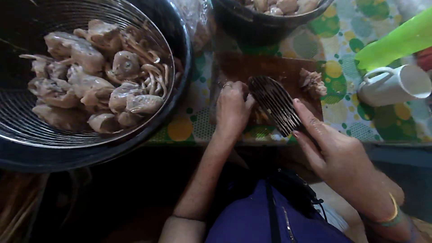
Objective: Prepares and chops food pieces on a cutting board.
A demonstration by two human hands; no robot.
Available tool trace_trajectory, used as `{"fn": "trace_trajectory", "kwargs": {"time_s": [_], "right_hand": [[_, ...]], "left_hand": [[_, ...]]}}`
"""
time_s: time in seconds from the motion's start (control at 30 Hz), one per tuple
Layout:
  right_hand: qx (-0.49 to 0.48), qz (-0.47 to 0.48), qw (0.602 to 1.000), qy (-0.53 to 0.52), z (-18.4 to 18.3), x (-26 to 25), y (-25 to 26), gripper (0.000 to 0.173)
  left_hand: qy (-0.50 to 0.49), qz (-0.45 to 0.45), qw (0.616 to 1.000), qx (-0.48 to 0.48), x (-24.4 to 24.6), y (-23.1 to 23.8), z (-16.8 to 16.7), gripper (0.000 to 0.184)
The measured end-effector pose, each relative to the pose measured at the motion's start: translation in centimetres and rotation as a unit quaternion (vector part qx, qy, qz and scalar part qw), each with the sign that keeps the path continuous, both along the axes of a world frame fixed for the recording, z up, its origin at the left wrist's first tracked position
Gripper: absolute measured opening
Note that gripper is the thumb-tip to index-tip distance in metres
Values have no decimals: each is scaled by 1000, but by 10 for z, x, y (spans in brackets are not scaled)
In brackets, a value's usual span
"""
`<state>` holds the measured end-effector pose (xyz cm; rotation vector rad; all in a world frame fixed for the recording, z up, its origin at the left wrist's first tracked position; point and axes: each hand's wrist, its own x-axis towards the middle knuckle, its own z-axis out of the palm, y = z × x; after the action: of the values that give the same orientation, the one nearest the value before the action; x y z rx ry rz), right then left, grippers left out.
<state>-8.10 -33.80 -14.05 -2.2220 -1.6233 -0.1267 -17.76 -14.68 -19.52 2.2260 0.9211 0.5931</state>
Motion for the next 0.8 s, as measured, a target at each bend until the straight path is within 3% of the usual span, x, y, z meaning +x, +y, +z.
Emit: {"fn": "trace_trajectory", "kwargs": {"time_s": [0.17,0.53,0.7,0.8], "right_hand": [[-12,-5,999,-47,8,-11,1,43],[-37,-17,999,23,-14,5,49,59],[-44,-30,981,188,0,25,-1,52],[53,-48,937,341,-4,43,-26,54]], "left_hand": [[38,-10,999,16,3,1,5,21],[47,-34,998,24,3,7,5,20],[26,-9,999,-23,9,17,2,26],[-19,-31,999,-21,8,22,0,24]]}}
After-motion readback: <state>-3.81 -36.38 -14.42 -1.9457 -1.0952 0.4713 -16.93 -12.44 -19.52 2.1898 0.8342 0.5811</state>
